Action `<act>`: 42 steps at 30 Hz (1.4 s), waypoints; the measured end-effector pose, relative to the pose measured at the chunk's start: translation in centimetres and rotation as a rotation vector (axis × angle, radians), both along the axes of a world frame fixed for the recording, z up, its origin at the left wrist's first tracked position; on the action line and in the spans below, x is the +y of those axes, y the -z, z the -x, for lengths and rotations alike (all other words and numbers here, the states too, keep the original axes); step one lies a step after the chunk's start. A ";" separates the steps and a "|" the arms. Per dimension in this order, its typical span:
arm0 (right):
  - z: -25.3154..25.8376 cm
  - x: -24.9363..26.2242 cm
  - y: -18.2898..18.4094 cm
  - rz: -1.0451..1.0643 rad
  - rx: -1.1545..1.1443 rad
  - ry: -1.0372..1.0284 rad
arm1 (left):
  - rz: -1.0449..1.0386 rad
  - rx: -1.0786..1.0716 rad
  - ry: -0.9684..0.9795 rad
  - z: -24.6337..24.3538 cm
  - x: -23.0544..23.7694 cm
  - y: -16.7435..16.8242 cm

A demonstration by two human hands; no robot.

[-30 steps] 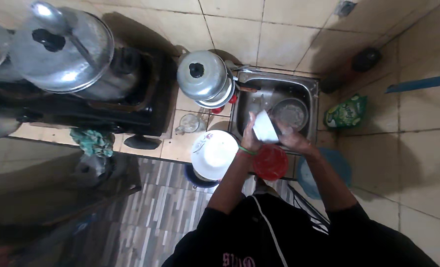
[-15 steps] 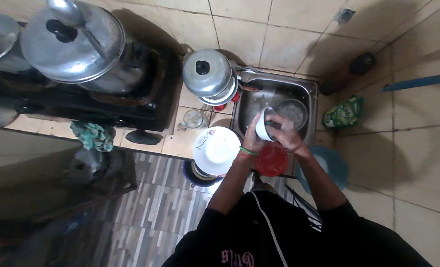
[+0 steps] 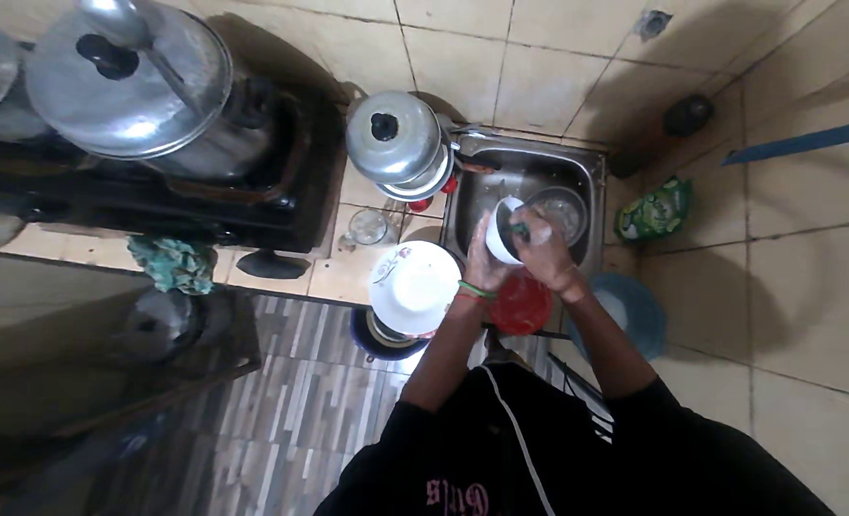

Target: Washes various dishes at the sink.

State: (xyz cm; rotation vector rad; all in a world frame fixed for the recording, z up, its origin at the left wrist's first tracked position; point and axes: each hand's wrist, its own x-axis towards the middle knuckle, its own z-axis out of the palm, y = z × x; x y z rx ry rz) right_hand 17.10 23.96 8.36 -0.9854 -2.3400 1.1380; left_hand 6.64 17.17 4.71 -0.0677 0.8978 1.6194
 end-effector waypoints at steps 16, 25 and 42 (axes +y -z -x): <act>-0.6 0.0 1.1 0.199 -0.003 -0.073 | 0.043 0.043 -0.018 -0.7 -0.6 1.5; 0.2 0.2 3.7 0.331 -0.017 -0.062 | 0.108 0.180 -0.011 -0.4 -1.1 2.9; -1.0 1.6 3.3 0.992 0.460 0.060 | -0.061 -0.038 0.095 0.5 -1.5 5.1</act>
